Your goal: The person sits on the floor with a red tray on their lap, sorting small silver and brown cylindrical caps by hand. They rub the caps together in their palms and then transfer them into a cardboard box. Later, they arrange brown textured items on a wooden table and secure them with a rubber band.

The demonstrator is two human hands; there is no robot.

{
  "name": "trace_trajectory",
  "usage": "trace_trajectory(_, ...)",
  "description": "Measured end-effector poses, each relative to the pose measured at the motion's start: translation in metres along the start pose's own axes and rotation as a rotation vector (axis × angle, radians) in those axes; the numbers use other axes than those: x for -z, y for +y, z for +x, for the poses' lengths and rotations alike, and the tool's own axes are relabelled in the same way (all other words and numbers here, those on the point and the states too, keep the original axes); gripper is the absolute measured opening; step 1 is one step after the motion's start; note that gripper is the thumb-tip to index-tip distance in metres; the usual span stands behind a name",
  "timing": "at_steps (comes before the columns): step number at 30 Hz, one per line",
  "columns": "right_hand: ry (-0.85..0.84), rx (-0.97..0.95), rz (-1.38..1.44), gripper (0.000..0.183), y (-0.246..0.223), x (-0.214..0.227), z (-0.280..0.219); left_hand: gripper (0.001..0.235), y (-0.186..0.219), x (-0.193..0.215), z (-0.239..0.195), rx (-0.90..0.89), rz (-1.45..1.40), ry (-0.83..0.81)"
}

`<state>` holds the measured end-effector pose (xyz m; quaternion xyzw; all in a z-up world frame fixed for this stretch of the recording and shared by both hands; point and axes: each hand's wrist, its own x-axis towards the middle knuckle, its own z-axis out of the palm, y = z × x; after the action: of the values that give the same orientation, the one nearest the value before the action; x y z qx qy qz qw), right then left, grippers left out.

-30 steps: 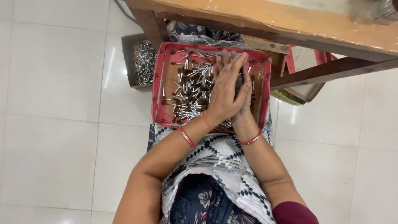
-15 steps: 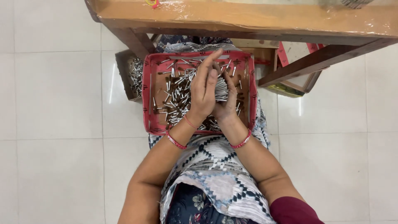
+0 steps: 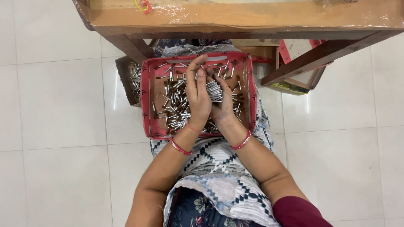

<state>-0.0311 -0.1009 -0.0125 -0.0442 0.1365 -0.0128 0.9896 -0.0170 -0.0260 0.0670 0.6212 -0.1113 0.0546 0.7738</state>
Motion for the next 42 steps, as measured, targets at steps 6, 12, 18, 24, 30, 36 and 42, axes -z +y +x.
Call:
trace_trajectory(6,0.223,-0.054,-0.043,0.043,-0.008,-0.04,-0.01,0.021,0.039,0.024,-0.013,-0.344,0.48,-0.267)
trace_trajectory(12,0.1,-0.041,0.063,0.032,-0.004,0.001,0.002,0.017,0.019,0.034,-0.017,-0.32,0.632,-0.235)
trace_trajectory(18,0.015,-0.026,0.005,0.038,-0.004,-0.019,-0.003,0.018,0.026,0.033,-0.011,-0.296,0.575,-0.245)
trace_trajectory(24,-0.007,-0.032,0.142,0.032,0.01,-0.024,-0.002,0.034,0.002,0.02,-0.006,0.08,-0.1,-0.036)
trace_trajectory(30,0.052,0.012,-0.004,0.031,0.012,-0.035,-0.009,0.039,0.007,0.009,0.001,0.218,-0.129,0.04)
trace_trajectory(36,-0.014,0.003,-0.041,0.026,0.017,-0.02,-0.007,0.042,0.007,0.013,0.002,0.12,-0.061,0.032)
trace_trajectory(42,0.004,-0.021,0.015,0.032,0.015,-0.024,-0.006,0.04,0.009,0.019,0.004,0.123,-0.12,0.039)
